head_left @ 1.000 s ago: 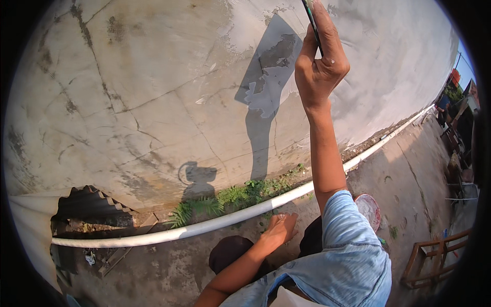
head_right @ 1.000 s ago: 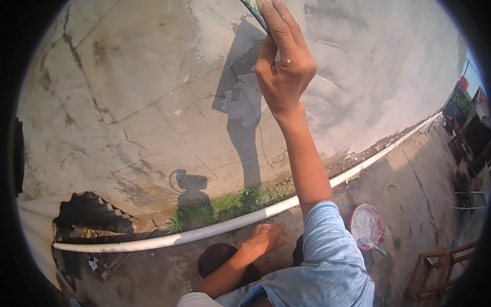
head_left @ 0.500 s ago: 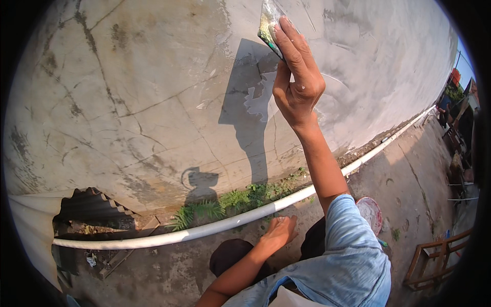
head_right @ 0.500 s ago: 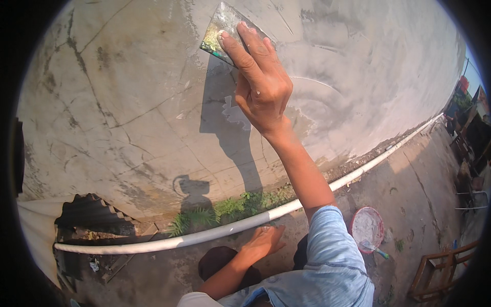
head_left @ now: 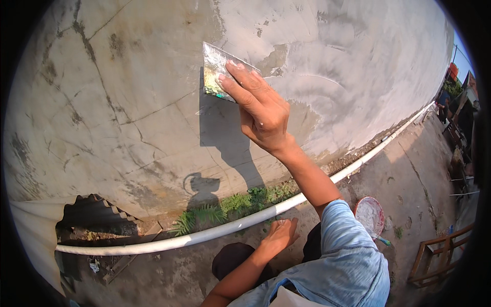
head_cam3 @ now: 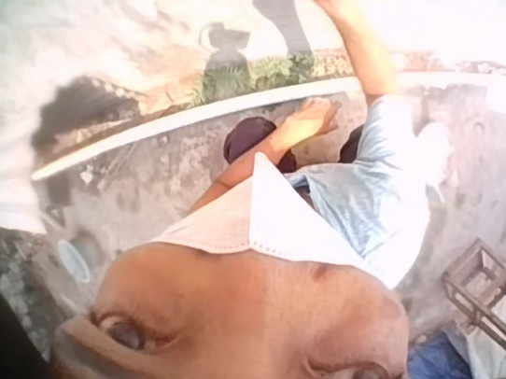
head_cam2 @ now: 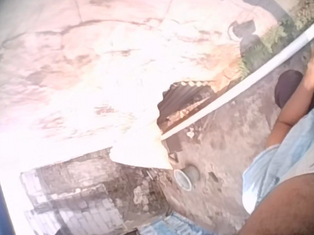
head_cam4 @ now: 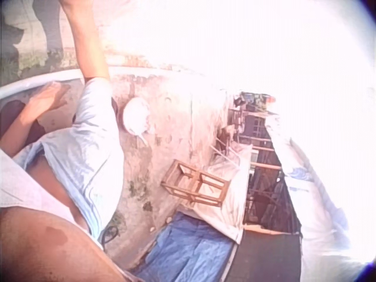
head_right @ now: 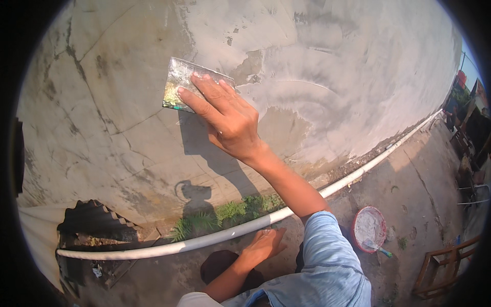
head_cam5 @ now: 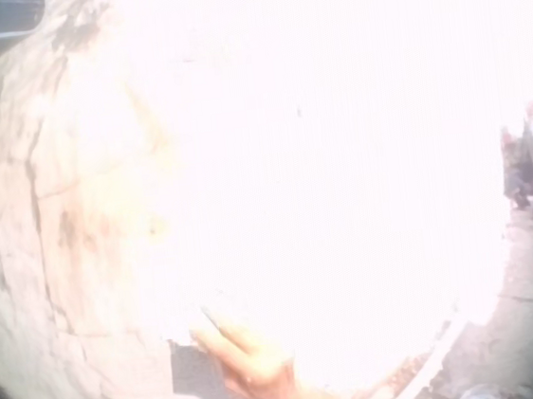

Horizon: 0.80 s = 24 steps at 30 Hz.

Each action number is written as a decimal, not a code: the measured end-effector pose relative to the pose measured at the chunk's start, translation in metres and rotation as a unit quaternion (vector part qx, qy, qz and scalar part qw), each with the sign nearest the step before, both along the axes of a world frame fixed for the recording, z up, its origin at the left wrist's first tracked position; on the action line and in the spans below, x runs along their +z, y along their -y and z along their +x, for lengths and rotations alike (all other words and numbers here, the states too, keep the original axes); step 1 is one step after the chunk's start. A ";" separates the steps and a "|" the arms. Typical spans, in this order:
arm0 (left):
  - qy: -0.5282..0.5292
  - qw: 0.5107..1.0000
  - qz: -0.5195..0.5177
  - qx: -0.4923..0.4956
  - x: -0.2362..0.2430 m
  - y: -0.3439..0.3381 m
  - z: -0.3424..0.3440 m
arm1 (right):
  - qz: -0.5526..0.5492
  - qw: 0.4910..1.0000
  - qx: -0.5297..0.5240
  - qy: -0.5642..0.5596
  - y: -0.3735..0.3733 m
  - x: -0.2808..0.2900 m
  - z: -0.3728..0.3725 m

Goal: The person applies white plaster to a curved outdoor wall using a trowel and a smaller hand tool. They repeatedly scoop plaster from a red bucket and smooth it onto the wall surface, working along a white pipe at the base.

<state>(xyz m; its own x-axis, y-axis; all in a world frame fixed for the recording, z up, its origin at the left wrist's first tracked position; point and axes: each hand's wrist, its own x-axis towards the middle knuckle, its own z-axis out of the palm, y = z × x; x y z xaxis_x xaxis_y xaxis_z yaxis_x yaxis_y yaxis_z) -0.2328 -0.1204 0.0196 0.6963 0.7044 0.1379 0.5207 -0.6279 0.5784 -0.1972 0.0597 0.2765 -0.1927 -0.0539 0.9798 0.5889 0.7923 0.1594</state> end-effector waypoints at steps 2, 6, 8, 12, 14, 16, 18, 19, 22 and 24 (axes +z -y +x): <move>-0.019 1.000 -0.020 -0.012 0.002 -0.006 0.005 | 0.053 0.992 -0.014 -0.111 -0.011 0.040 0.040; -0.072 0.994 -0.062 -0.043 0.007 -0.017 0.013 | 0.094 0.961 -0.036 -0.259 -0.053 0.095 0.128; -0.073 0.994 -0.062 -0.048 0.007 -0.017 0.013 | -0.012 0.961 -0.088 -0.263 -0.044 0.099 0.130; -0.063 0.995 -0.061 -0.046 0.011 -0.014 0.011 | 0.016 0.972 -0.084 -0.219 -0.045 0.080 0.079; -0.030 0.998 -0.032 -0.043 0.007 -0.011 0.010 | 0.079 0.979 -0.081 -0.168 -0.044 0.069 0.051; 0.028 0.999 0.019 -0.025 -0.005 -0.006 0.006 | 0.066 0.986 -0.095 -0.119 -0.032 0.045 0.016; 0.024 0.998 0.058 -0.001 -0.006 0.001 0.006 | 0.056 0.993 -0.093 -0.045 -0.025 0.014 -0.013; 0.024 0.997 0.079 0.007 -0.004 0.003 0.009 | 0.036 0.992 -0.119 0.000 -0.019 -0.002 -0.020; 0.013 0.999 0.040 0.007 -0.001 0.002 0.004 | 0.006 0.990 -0.029 0.136 -0.006 -0.034 -0.026; 0.017 0.999 0.050 0.005 -0.006 0.003 0.001 | 0.032 0.991 -0.023 0.131 0.000 -0.015 -0.004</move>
